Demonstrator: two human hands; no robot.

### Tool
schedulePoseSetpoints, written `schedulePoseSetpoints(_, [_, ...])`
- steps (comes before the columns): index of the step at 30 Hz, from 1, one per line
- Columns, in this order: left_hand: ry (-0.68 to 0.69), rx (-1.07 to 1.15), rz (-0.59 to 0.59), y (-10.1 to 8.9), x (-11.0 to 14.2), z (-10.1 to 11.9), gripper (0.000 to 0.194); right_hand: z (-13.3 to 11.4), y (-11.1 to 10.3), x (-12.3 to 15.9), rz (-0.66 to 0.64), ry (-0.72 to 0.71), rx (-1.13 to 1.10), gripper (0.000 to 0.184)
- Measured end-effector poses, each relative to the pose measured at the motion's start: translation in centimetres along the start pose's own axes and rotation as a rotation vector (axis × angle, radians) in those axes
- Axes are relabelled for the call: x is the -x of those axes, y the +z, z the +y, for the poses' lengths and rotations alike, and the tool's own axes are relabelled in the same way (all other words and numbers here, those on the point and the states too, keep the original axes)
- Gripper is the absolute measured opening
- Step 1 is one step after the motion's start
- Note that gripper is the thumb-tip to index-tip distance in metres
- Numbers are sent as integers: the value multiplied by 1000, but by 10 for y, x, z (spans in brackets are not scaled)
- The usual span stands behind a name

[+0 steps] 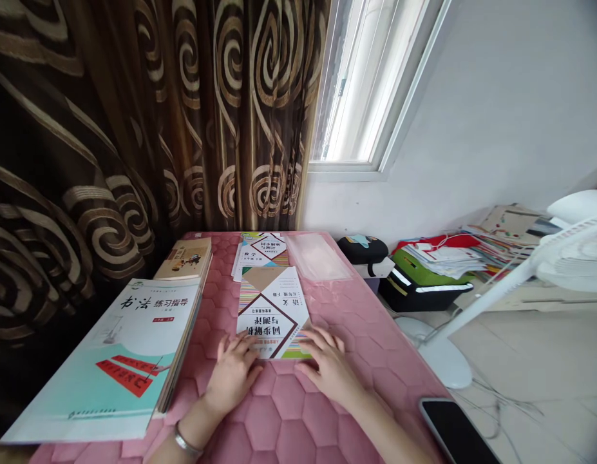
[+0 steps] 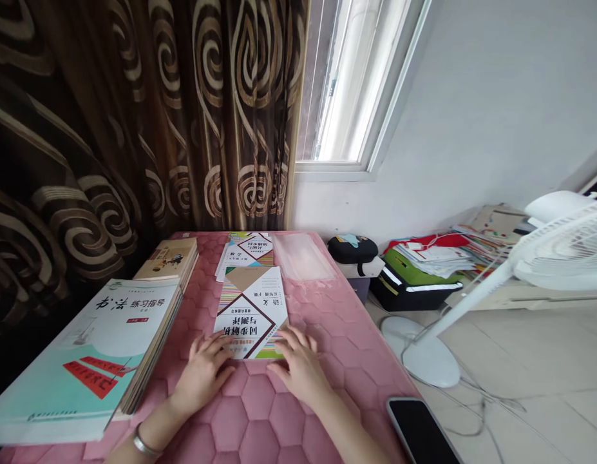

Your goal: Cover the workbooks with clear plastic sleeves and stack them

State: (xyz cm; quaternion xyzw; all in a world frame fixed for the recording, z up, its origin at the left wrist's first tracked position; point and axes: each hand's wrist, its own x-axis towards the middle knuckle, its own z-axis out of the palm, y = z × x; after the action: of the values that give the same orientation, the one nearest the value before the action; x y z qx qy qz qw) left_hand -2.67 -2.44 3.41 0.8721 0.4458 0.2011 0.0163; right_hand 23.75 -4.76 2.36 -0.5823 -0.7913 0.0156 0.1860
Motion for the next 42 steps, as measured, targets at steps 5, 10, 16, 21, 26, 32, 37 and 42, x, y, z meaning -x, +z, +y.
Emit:
schedulePoseSetpoints(5, [-2, 115, -25, 15, -26, 27, 25, -32, 14, -20, 20, -59, -35, 30])
schedulePoseSetpoints(10, [20, 114, 18, 20, -25, 22, 25, -31, 16, -21, 24, -77, 0, 25])
schedulePoseSetpoints(16, [1, 42, 70, 8, 0, -13, 19, 0, 2, -2, 23, -8, 14, 23])
schedulePoseSetpoints(21, [-32, -18, 131, -1, 19, -49, 19, 34, -1, 15, 15, 78, 26, 25])
schedulePoseSetpoints(26, [21, 5, 145, 0, 22, -60, 21, 44, 4, 17, 11, 73, -10, 26])
schedulePoseSetpoints(32, [20, 22, 160, 0, 22, -59, 21, 42, 3, 16, 1, 73, -35, 28])
schedulePoseSetpoints(37, [20, 14, 158, 0, 22, -59, 20, 43, 3, 16, -3, 65, -39, 29])
schedulePoseSetpoints(42, [27, -18, 161, -4, 21, -53, 19, 38, 0, 17, 12, 63, -4, 28])
